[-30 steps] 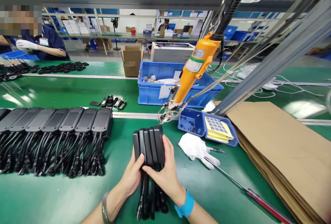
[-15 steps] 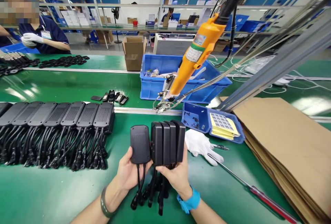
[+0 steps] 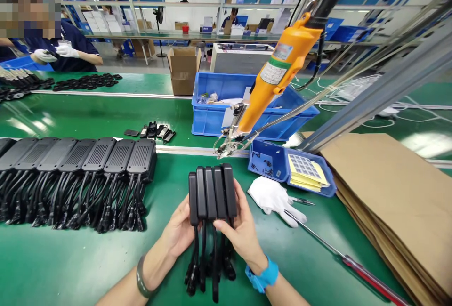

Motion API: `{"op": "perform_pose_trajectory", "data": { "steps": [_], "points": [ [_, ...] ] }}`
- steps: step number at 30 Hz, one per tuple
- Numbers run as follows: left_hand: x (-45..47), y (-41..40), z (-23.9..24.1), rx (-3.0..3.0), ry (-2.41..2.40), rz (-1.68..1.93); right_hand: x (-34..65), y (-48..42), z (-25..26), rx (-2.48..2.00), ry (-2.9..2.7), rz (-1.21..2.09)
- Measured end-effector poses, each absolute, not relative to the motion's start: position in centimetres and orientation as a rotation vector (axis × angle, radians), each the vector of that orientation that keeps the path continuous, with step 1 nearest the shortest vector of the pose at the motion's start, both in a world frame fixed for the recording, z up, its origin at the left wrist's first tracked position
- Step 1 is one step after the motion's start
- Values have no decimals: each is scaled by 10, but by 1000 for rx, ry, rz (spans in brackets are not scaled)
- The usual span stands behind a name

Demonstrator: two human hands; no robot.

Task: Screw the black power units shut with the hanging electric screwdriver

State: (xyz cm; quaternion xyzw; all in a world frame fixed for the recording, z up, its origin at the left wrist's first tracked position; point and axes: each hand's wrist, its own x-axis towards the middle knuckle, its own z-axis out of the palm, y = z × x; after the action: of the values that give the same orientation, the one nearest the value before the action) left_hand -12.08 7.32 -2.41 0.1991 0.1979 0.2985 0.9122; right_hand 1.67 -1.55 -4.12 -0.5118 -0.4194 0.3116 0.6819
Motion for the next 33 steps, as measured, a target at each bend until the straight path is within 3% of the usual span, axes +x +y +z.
{"op": "perform_pose_trajectory", "data": {
  "steps": [8,18,33],
  "points": [
    [-129,74,-40,317,392,543,14,-17,-54,-1204,-972,791],
    [-136,77,-46,276,331,524,19,-12,-37,-956,-363,1065],
    [-135,78,-46,352,366,497,21,-6,-28,-988,-370,985]
  ]
}}
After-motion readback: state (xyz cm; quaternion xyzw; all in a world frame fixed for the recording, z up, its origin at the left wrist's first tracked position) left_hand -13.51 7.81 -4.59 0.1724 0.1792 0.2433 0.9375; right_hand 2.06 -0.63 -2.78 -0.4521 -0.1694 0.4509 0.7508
